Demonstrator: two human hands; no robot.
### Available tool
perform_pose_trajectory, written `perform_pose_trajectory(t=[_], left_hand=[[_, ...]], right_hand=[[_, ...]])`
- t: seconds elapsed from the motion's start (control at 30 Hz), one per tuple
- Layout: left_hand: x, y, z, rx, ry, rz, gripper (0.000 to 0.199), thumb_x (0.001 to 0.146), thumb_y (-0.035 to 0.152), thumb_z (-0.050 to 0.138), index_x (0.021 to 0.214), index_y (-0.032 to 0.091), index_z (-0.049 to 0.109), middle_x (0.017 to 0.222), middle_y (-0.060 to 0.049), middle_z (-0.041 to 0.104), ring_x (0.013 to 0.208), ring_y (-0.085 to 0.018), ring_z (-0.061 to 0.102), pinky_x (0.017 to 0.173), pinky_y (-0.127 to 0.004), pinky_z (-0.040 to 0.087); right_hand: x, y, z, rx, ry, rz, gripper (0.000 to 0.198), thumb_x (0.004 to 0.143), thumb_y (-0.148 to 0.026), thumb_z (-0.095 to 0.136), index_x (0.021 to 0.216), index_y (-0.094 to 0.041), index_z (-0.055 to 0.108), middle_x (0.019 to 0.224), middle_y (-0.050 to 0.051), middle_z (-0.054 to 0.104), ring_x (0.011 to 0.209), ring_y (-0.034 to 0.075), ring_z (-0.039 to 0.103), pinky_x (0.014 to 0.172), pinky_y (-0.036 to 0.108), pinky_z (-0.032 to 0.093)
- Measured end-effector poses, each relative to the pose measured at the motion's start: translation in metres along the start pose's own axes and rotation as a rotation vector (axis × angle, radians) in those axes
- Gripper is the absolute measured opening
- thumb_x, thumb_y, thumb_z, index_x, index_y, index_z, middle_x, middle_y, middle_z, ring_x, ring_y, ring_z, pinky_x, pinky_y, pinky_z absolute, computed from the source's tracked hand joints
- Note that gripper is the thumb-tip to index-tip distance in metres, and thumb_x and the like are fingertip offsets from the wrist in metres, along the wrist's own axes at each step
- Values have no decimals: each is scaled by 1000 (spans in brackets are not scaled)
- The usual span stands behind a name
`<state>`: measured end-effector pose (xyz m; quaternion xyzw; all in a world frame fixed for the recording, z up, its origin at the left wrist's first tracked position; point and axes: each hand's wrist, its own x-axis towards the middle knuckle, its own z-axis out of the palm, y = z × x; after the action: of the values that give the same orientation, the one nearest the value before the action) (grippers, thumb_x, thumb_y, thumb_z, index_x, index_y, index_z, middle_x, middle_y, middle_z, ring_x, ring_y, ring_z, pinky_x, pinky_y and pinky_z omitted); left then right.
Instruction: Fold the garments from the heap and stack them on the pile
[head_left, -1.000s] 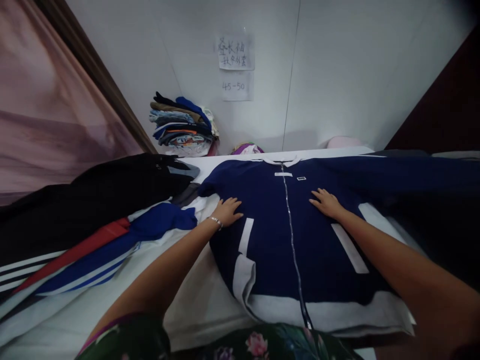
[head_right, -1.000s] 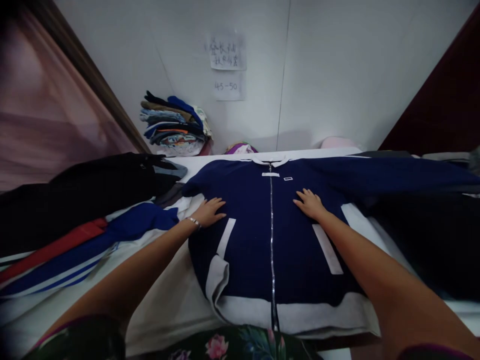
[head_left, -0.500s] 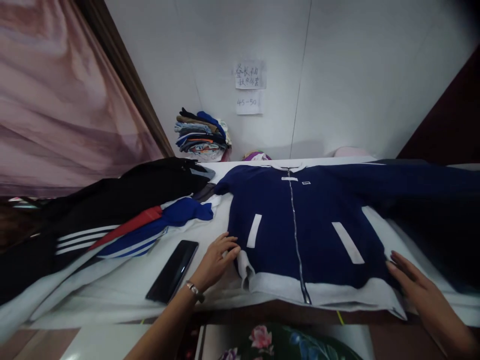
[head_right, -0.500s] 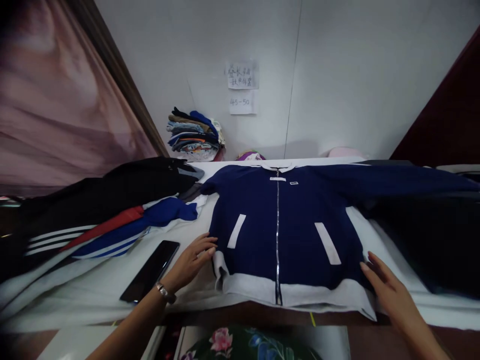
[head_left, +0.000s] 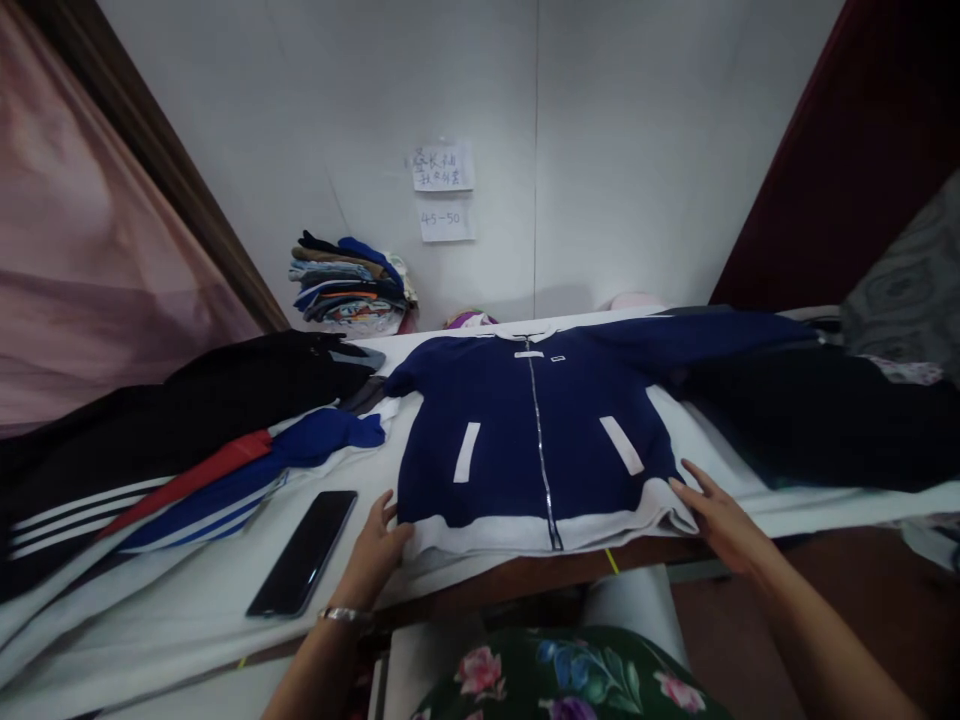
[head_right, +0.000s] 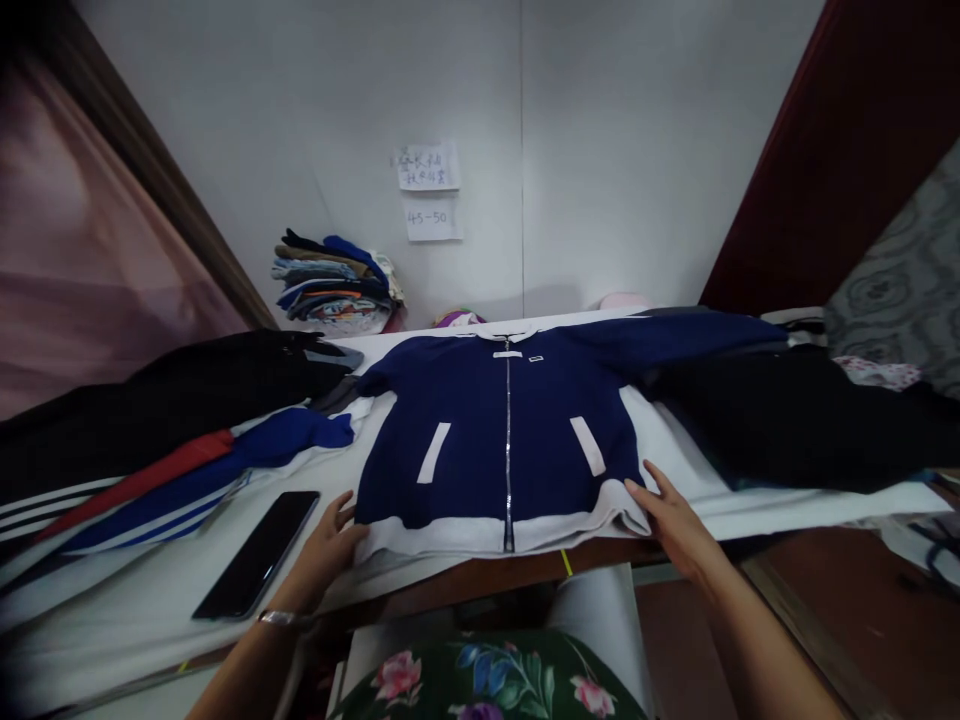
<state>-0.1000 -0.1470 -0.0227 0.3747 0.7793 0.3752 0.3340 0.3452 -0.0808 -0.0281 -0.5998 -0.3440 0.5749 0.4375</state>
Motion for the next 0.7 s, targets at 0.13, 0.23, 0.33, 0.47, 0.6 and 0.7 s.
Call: perform_pose_trajectory(t=[0.13,0.23,0.33,0.47,0.6,0.7], left_hand=[[-4,14,7,-204,-74,-71,65,72,30,63,132,18,41,115,-11,66,92,-22,67,70,-30,55],[-5,27,-1,-379,-87,10,59,67,21,62,125,19,49,108,-7,68,92,-21,67,73,-30,55],[-5,30,-18,-454,-125,5,64,65,23,65,128,28,48,103,-3,70,80,-21,69,65,-32,56],[-10,11,-23,-402,-185,-120,63,70,31,64,131,32,46,100,-3,71,84,-22,68,72,-37,56],[-20,-17,-11,-286,-118,-12,58,82,49,49,136,31,40,117,-5,65,106,-25,63,89,-40,52],[-31,-39,-7,-86,-99,229,73,77,52,56,142,31,32,132,-4,56,120,-27,54,102,-40,43]], right_hand=[[-2,-11,-1,76,27,-37,81,66,-33,73,138,-30,37,99,4,70,87,24,69,68,33,60],[-1,-28,-25,115,168,-162,75,61,-28,74,130,-33,47,96,1,69,80,21,68,62,28,58],[-1,-31,-52,44,235,-250,67,60,-32,73,124,-32,53,99,3,68,79,22,67,60,29,57],[-10,-6,-64,-112,85,-136,76,61,-33,71,133,-26,46,89,4,69,75,22,66,60,29,54],[-19,16,-61,-126,-81,-190,93,63,-22,58,147,-28,20,106,3,67,86,20,67,71,31,54],[-15,25,-67,-351,-60,-313,93,63,-20,51,148,-30,16,124,3,60,108,23,60,87,36,51]])
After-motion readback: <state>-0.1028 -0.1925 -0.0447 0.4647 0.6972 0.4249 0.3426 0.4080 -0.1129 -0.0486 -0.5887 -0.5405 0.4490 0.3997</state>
